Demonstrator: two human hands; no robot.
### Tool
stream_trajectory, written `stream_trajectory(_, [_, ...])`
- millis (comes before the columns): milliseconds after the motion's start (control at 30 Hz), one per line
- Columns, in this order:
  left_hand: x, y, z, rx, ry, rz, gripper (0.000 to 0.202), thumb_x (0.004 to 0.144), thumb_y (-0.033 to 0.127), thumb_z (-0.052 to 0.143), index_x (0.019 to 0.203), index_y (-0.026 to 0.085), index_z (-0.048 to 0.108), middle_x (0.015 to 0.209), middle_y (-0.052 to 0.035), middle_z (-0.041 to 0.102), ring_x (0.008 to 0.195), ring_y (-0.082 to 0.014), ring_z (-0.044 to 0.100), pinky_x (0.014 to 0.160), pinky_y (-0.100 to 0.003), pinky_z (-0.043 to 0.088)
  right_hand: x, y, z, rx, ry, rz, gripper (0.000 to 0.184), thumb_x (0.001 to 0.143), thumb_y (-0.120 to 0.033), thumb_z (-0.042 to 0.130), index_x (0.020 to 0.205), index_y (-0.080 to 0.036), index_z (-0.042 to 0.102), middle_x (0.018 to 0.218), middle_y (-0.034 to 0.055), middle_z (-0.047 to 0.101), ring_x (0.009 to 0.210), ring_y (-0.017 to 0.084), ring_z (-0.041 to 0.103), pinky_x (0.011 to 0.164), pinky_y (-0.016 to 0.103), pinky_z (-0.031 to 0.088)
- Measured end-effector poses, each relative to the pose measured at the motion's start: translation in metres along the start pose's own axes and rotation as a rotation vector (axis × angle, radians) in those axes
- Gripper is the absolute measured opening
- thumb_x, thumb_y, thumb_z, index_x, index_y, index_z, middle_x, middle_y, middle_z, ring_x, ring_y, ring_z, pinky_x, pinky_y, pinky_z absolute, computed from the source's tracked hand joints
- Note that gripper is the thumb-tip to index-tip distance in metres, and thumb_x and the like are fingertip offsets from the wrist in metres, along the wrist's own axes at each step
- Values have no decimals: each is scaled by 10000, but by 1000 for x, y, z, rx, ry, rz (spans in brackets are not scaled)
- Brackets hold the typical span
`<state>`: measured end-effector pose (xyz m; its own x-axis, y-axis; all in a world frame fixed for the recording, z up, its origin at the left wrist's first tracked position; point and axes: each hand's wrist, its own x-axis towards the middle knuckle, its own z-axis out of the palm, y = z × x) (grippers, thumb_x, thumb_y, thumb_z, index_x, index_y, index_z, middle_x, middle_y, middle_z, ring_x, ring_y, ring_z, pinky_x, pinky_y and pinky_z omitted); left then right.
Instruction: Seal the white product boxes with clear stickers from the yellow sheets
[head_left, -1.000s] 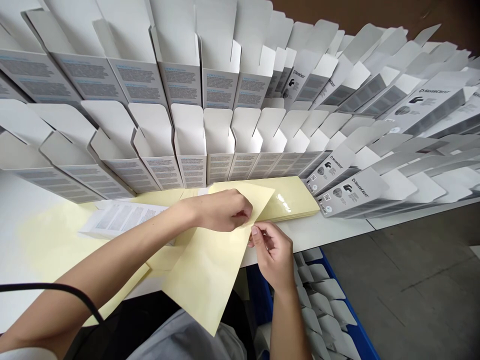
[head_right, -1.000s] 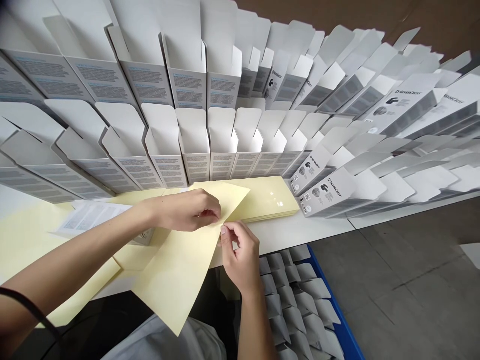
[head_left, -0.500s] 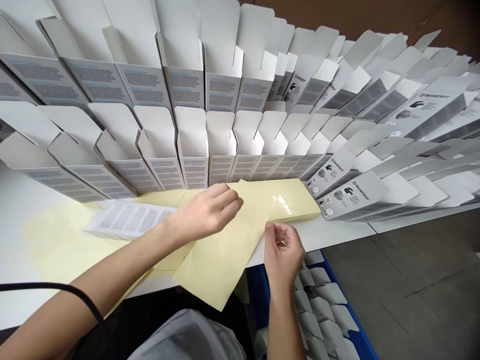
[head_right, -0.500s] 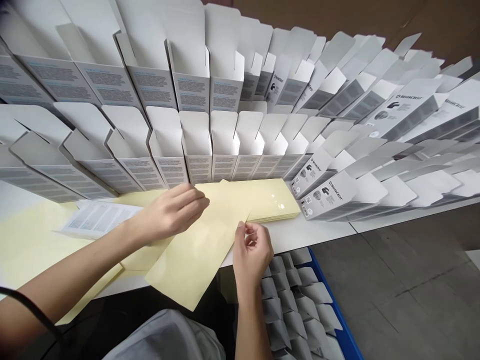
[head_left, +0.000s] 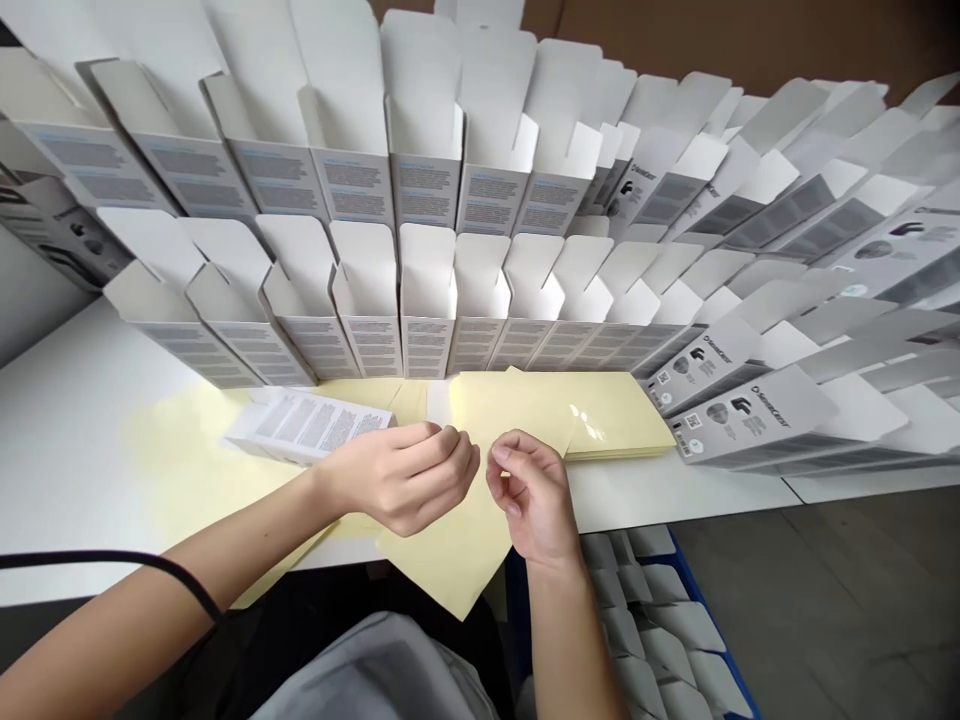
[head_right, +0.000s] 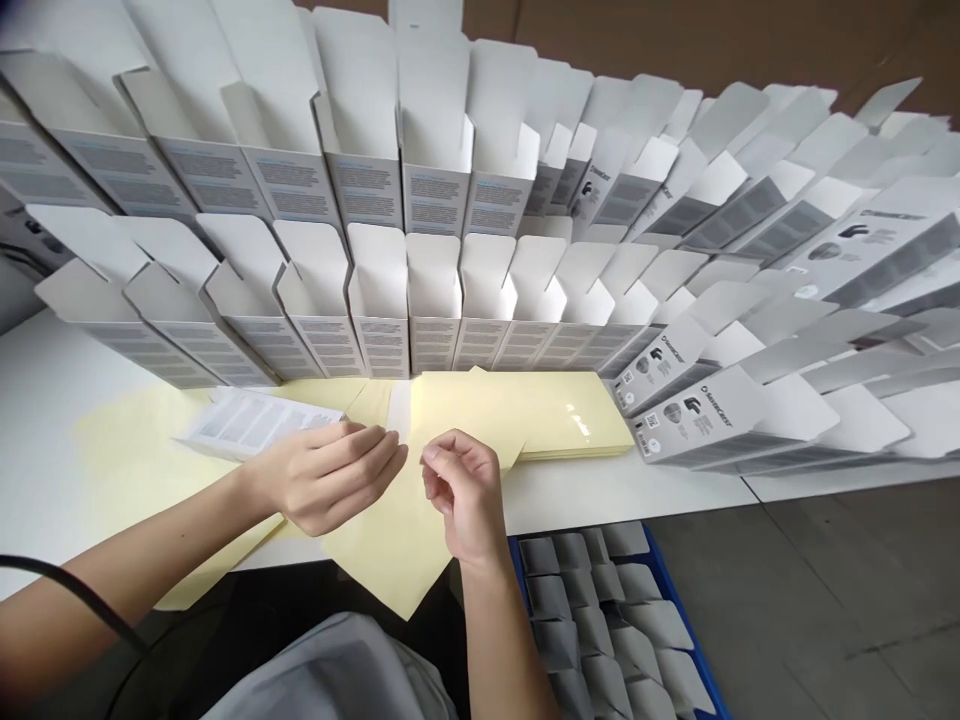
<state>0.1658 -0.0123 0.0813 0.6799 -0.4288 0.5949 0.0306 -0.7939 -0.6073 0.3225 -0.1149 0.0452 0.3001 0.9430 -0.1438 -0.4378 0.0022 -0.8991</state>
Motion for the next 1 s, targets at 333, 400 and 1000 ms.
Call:
stream_trajectory(333, [-63,47,-16,163,-249,-801,512,823,416,680,1173,51,605,1069,-190,718,1014,-341,669,783,-444,511,16,14,8,-158,-25,-52,209,745,-349,721,643,-169,694,596,17,599,482,67,443,402,194,223])
stream_trajectory(400, [-69,58,-14,204,-356,-978,607,822,475,645,1240,41,570,1203,-225,673,1132,-391,623,915,-506,467,21,17,17,-147,-69,-39,219,766,-365,701,666,-171,712,625,28,623,495,72,462,413,199,246])
stream_trajectory(1000, [-80,77,7,275,-352,-1053,596,824,309,586,1340,21,507,1304,-259,617,1212,-401,590,1008,-518,390,52,52,59,-156,-216,180,311,695,-403,798,622,-162,616,593,-9,579,481,57,430,430,192,271])
